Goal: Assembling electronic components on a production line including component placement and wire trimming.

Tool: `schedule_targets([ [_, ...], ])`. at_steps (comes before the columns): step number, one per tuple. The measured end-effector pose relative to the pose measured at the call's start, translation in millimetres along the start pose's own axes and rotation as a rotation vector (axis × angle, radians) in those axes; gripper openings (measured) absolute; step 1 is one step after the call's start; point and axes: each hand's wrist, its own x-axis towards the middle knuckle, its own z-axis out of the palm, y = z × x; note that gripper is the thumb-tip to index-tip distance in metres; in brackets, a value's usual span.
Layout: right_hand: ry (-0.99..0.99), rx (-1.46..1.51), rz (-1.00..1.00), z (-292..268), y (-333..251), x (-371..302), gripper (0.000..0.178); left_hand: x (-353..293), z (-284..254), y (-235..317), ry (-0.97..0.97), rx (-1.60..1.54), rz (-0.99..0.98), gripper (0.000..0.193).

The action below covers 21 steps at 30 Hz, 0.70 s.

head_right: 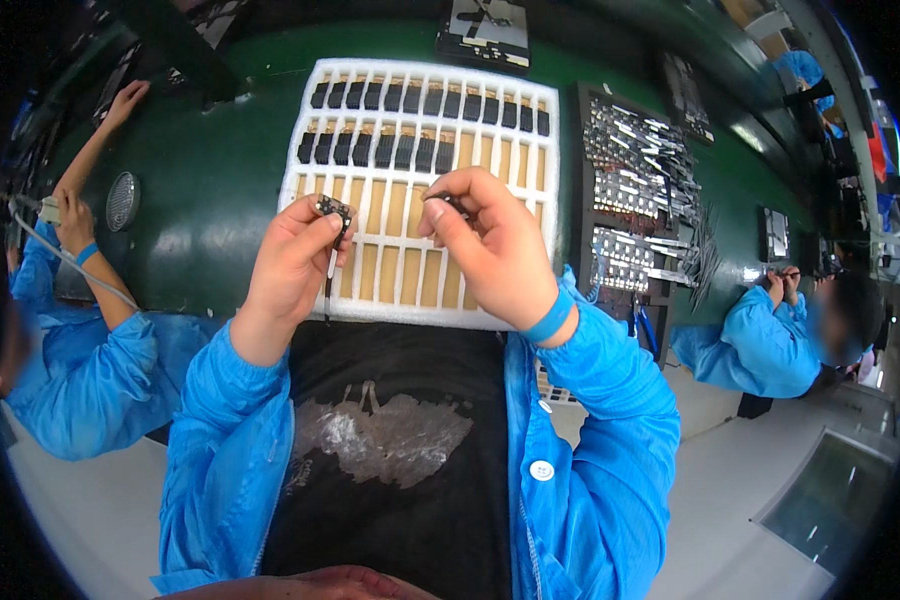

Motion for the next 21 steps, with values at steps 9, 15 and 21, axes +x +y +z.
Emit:
schedule_targets([
  [9, 0.086, -0.503, -0.337, 12, -19, -32, 0.013, -20, 41, 10, -0.075, 0.048, 0.077, 0.010],
  [15, 0.227, -0.589, -0.726, 12, -1, -35, 0.022, -31, 53, 0, -0.106, -0.039, -0.003, 0.009],
  [21, 0.267, -0.559, -0.720, 17, 2, -40, 0.022, -41, 59, -4, -0.120, -0.052, 0.024, 0.009],
])
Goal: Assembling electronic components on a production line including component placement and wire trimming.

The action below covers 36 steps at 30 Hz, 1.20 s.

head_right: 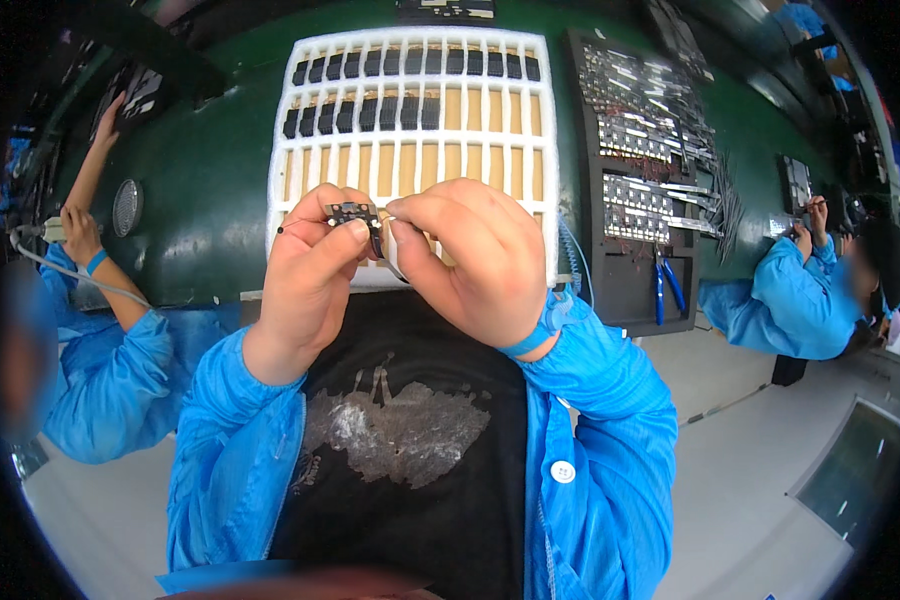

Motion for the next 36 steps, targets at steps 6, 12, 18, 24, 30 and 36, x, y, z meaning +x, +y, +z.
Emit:
schedule_targets([
  [6, 0.014, 0.062, 0.091, -2, -8, -7, 0.021, -3, 0, -9, 0.001, 0.024, 0.087, 0.009],
  [12, 0.019, 0.044, 0.088, 1, -9, -11, 0.021, -5, -1, -13, -0.017, 0.029, 0.131, 0.012],
  [18, 0.074, 0.005, 0.003, 5, -4, -13, 0.022, -7, 1, -16, -0.003, 0.014, 0.140, 0.012],
  [24, 0.060, 0.031, 0.007, 8, -2, -14, 0.022, -7, -1, -16, -0.029, 0.010, 0.125, 0.008],
  [30, 0.060, 0.080, 0.111, 9, -4, -13, 0.018, -6, 0, -16, -0.013, -0.019, 0.094, 0.007],
  [36, 0.055, 0.110, 0.147, 10, -5, -14, 0.016, -7, 2, -15, 0.012, -0.010, 0.094, 0.006],
])
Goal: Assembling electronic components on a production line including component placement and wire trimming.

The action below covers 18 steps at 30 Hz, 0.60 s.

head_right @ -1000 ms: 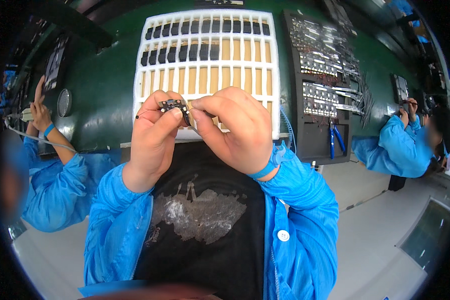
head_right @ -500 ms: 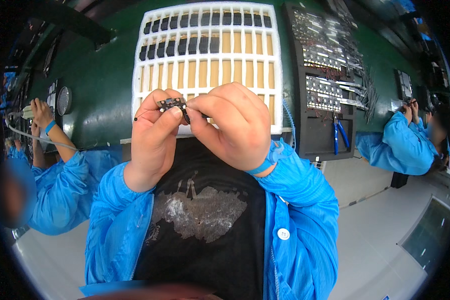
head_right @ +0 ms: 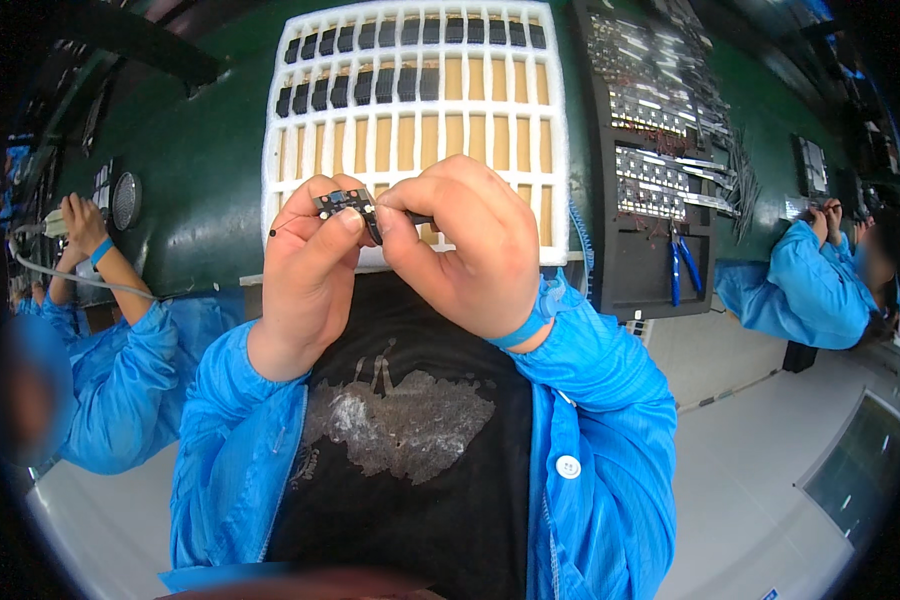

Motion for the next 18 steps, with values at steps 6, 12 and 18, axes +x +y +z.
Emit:
schedule_targets([
  [6, -0.017, -0.021, -0.019, 0.7, -0.5, 0.7, 0.015, 1.4, -8.6, -2.9, -0.054, 0.047, 0.065, 0.007],
  [12, -0.034, -0.010, 0.001, 2.7, -1.0, -2.1, 0.016, 1.6, -7.9, -0.9, -0.032, 0.108, 0.065, 0.007],
  [18, -0.032, -0.021, 0.027, 3.3, -1.2, -2.0, 0.016, 5.9, -6.6, -1.4, -0.044, 0.090, 0.067, 0.008],
])
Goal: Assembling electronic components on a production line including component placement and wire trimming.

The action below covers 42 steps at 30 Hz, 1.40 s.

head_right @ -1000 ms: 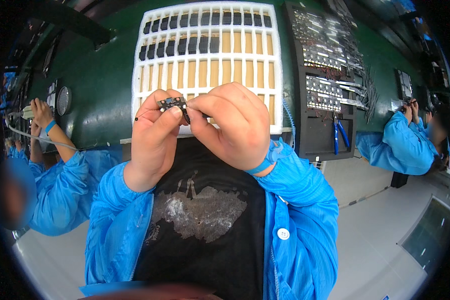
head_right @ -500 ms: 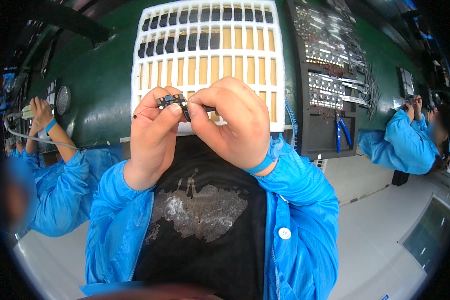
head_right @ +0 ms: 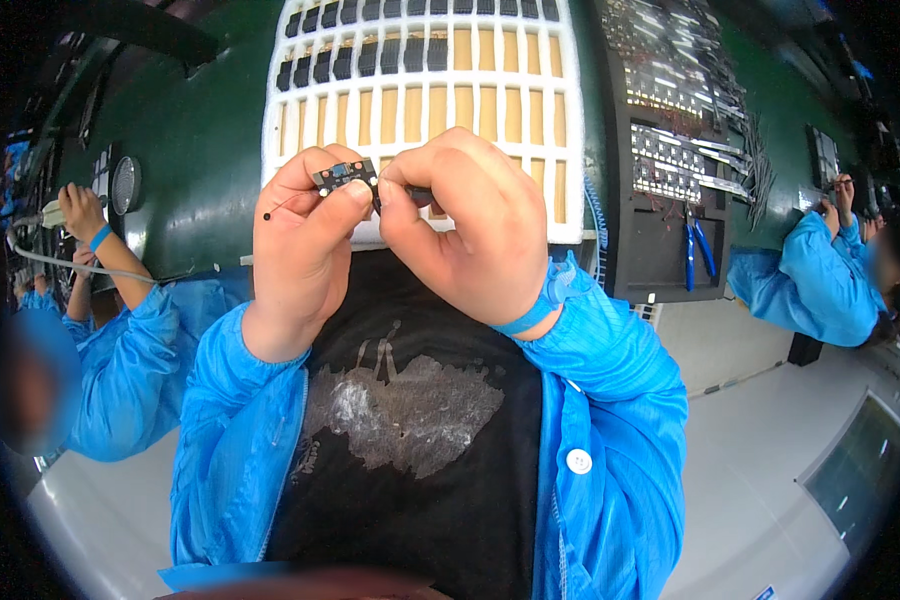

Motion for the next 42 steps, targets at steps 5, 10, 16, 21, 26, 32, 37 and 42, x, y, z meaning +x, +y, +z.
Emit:
schedule_targets([
  [5, -0.023, 0.031, 0.040, -2, 0, -2, 0.014, 0, -3, -2, -0.012, -0.008, 0.009, 0.012],
  [10, -0.024, 0.178, 0.138, -3, 1, -12, 0.009, -4, -2, 4, -0.023, 0.049, -0.033, 0.013],
  [16, -0.108, 0.282, 0.232, -6, -1, -14, 0.006, -6, -2, 14, -0.031, 0.106, -0.082, 0.014],
  [21, -0.119, 0.331, 0.303, -11, -2, -13, 0.005, -2, 1, 16, -0.054, 0.168, -0.069, 0.014],
  [26, -0.152, 0.329, 0.312, -10, 3, -9, 0.005, 2, -6, 16, -0.088, 0.160, -0.076, 0.013],
  [32, -0.156, 0.329, 0.265, -11, 3, -12, 0.004, 5, -10, 18, -0.145, 0.242, -0.113, 0.012],
  [37, -0.044, 0.350, 0.271, -9, -3, -11, 0.014, 19, -4, 24, -0.110, 0.262, -0.048, 0.009],
  [42, 0.038, 0.366, 0.213, -30, -4, -22, 0.049, 54, -8, 71, -0.203, 0.537, -0.108, 0.012],
])
